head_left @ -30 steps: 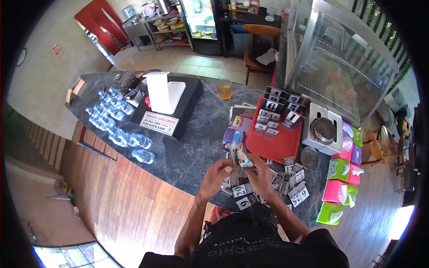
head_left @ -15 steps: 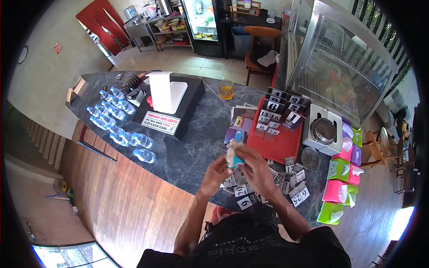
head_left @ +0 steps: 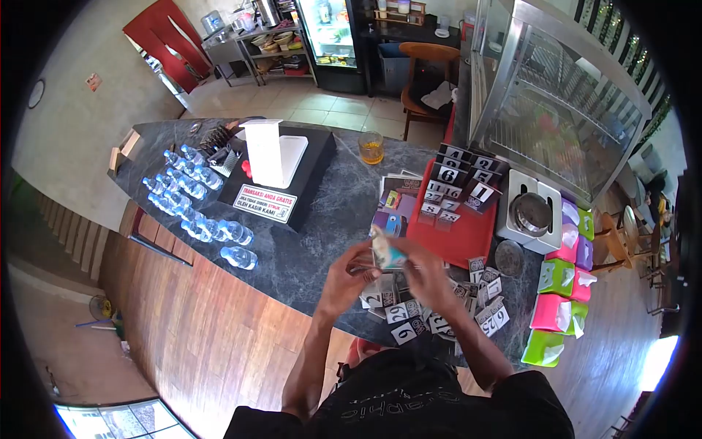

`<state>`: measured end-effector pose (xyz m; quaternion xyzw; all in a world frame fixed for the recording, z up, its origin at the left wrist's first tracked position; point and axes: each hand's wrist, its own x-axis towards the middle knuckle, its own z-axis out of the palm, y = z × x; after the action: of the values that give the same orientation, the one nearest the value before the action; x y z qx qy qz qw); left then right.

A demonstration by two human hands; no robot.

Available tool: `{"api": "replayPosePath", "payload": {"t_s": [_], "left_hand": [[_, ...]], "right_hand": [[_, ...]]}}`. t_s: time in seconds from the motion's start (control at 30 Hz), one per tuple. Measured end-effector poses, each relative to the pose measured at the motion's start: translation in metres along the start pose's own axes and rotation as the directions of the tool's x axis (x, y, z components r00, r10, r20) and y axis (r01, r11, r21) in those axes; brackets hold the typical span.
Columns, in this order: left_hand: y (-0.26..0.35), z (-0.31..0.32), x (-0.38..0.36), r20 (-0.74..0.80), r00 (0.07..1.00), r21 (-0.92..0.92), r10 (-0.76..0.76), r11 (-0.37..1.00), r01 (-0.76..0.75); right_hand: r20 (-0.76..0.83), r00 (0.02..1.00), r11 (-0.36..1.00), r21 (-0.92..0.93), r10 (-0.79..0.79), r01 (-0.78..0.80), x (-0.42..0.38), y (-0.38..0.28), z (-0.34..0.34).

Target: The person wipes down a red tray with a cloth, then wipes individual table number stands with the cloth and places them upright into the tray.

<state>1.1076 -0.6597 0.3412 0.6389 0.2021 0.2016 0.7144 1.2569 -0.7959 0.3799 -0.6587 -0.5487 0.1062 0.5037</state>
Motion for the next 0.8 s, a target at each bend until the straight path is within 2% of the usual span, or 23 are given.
{"api": "replayPosePath", "payload": {"t_s": [0.03, 0.1, 0.13, 0.2, 0.23, 0.27, 0.33, 0.37, 0.4, 0.47, 0.5, 0.53, 0.57, 0.6, 0.63, 0.67, 0.7, 0.73, 0.8], "left_hand": [[-0.005, 0.0, 0.005, -0.046, 0.998, -0.052, 0.04, 0.998, -0.043], [-0.002, -0.003, 0.007, -0.149, 0.983, -0.098, 0.103, 0.988, -0.119], [0.004, -0.007, 0.009, -0.153, 0.982, -0.093, 0.109, 0.988, -0.125], [0.012, -0.011, 0.001, -0.097, 0.988, -0.019, 0.122, 0.992, -0.125], [0.013, -0.007, -0.002, -0.066, 0.995, -0.004, 0.075, 0.997, -0.076], [0.006, -0.004, -0.002, -0.065, 0.995, -0.007, 0.074, 0.997, -0.074], [-0.008, -0.002, -0.002, -0.049, 0.998, -0.102, 0.036, 0.994, -0.041], [-0.013, -0.003, -0.003, -0.044, 0.998, -0.101, 0.037, 0.994, -0.041], [-0.014, -0.003, -0.003, -0.034, 0.998, -0.091, 0.047, 0.995, -0.05], [-0.018, 0.0, -0.004, -0.026, 0.998, -0.084, 0.05, 0.995, -0.052], [-0.022, 0.003, -0.002, -0.035, 0.998, -0.138, 0.058, 0.988, -0.062], [-0.023, 0.005, 0.001, -0.042, 0.997, -0.191, 0.067, 0.979, -0.074], [-0.022, 0.006, 0.004, -0.111, 0.983, -0.218, 0.148, 0.961, -0.169], [-0.022, 0.003, 0.004, -0.137, 0.977, -0.258, 0.164, 0.946, -0.195], [-0.021, -0.001, 0.004, -0.167, 0.969, -0.297, 0.18, 0.928, -0.224], [-0.016, -0.003, 0.0, -0.18, 0.967, -0.236, 0.178, 0.947, -0.218], [-0.012, -0.006, -0.002, -0.164, 0.975, -0.25, 0.147, 0.95, -0.186], [-0.01, -0.009, -0.003, -0.146, 0.982, -0.265, 0.117, 0.952, -0.153], [-0.014, -0.011, -0.005, -0.125, 0.983, -0.213, 0.135, 0.964, -0.159]], "right_hand": [[0.022, 0.999, 0.997, 0.066, -0.03, 0.028, -0.005, 0.006, 0.016], [0.14, 0.988, 0.993, 0.087, 0.07, -0.082, -0.012, 0.008, 0.015], [0.217, 0.971, 0.988, 0.094, 0.097, -0.12, -0.012, 0.008, 0.009], [0.312, 0.937, 0.981, -0.065, -0.156, 0.184, -0.016, 0.009, -0.001], [0.366, 0.923, 0.972, -0.151, -0.116, 0.182, -0.019, 0.002, -0.009], [0.368, 0.923, 0.972, -0.153, -0.113, 0.18, -0.016, -0.004, -0.02], [0.443, 0.883, 0.928, -0.372, 0.156, 0.023, -0.007, -0.011, -0.037], [0.29, 0.953, 0.922, -0.387, 0.09, 0.031, -0.006, -0.009, -0.038], [0.286, 0.954, 0.921, -0.39, 0.091, 0.029, -0.001, -0.008, -0.034], [-0.067, 0.997, 0.983, -0.182, -0.031, 0.018, 0.007, -0.011, -0.013], [0.008, 0.996, 0.98, -0.181, -0.088, 0.088, 0.005, -0.017, -0.004], [0.019, 0.997, 0.991, -0.105, -0.078, 0.08, 0.002, -0.015, 0.012], [0.03, 0.997, 0.997, -0.03, -0.07, 0.071, -0.003, -0.01, 0.024], [0.068, 0.995, 0.988, -0.13, -0.077, 0.086, -0.006, -0.014, 0.019], [0.068, 0.994, 0.987, -0.13, -0.085, 0.093, -0.005, -0.01, 0.014], [0.162, 0.985, 0.982, -0.165, -0.065, 0.092, -0.008, -0.004, 0.009], [0.258, 0.966, 0.977, -0.197, -0.033, 0.086, -0.014, -0.001, 0.006], [0.296, 0.951, 0.964, -0.213, -0.091, 0.158, -0.014, 0.002, 0.002], [0.332, 0.937, 0.959, -0.214, -0.109, 0.187, -0.018, 0.003, -0.005]]}}
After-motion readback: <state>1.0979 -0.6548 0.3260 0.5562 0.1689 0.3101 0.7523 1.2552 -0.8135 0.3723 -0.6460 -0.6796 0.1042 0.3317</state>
